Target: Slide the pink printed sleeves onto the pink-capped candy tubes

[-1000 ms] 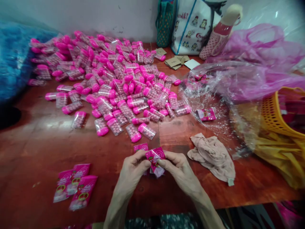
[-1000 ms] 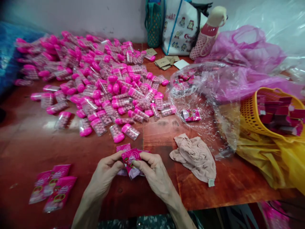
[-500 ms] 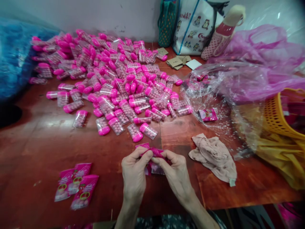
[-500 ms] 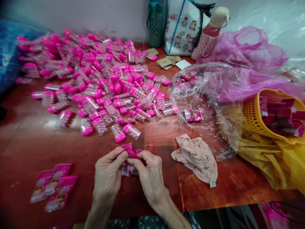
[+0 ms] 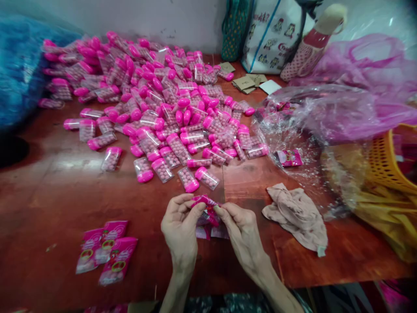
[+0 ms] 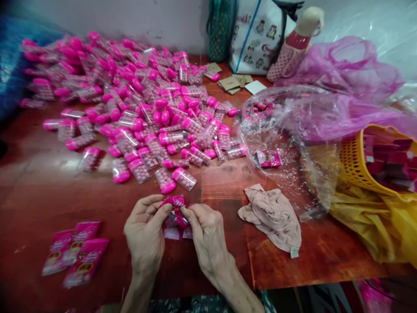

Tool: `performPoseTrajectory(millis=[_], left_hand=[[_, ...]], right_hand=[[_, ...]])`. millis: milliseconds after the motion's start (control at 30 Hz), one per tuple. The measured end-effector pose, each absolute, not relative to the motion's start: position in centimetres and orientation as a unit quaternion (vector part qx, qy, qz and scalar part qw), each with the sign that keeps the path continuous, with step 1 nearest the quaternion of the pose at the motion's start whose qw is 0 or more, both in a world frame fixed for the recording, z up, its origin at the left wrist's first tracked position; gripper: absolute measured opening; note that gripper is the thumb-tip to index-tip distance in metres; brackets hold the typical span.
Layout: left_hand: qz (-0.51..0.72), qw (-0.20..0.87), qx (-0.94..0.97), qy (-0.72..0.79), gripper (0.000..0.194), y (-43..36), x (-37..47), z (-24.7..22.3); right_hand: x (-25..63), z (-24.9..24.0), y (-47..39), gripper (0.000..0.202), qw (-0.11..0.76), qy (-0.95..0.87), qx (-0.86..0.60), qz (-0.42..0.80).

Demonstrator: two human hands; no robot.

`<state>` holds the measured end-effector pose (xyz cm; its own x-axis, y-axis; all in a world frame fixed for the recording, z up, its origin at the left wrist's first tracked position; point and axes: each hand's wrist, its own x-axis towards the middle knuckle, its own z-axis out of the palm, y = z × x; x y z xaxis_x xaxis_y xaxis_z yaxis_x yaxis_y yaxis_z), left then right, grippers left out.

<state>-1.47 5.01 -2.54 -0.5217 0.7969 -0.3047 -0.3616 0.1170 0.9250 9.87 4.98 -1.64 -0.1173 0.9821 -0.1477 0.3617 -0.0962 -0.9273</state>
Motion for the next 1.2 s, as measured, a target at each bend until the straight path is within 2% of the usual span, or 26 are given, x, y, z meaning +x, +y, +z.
performPoseTrajectory(millis=[100,233,400,533,667,767,967,1100,1200], left_hand=[[0.629,0.374,0.278,0.622,0.016,4.6,-2.0,-2.8],[0.622,0.357,0.375,0.587,0.013,4.5,-3.4,-2.9],[0.579,0.433,0.421,0.548,0.016,4.8,-4.9,-2.7],[0.533,0.474,0.475,0.515,0.010,4.8,-5.0,-2.4],[0.625,0.535,0.325,0.466,0.018,4.9,-5.4,-2.5],[0.686,0.512,0.224,0.466,0.016,5.1,-6.1,-2.7],[0.701,0.461,0.268,0.473,0.020,5.3,-5.9,-2.8],[0.620,0.522,0.362,0.460,0.005,5.1,-5.8,-2.8],[0.582,0.544,0.386,0.465,0.009,4.8,-5.8,-2.7]], right_hand=[[10.2,-1.8,5.4,0.029,0.310,-0.644,-0.559,0.420],[10.7,-1.6,5.9,0.026,0.285,-0.686,-0.532,0.407],[10.9,-1.3,5.9,0.023,0.253,-0.726,-0.502,0.397],[10.6,-0.8,5.8,0.024,0.271,-0.718,-0.479,0.426],[11.0,-0.2,6.1,0.033,0.283,-0.670,-0.493,0.477],[11.7,0.2,6.6,0.037,0.291,-0.609,-0.533,0.511],[10.6,1.0,7.3,0.036,0.286,-0.634,-0.511,0.505],[9.6,0.8,7.1,0.033,0.273,-0.676,-0.491,0.477],[9.6,0.6,6.9,0.026,0.267,-0.666,-0.492,0.493]])
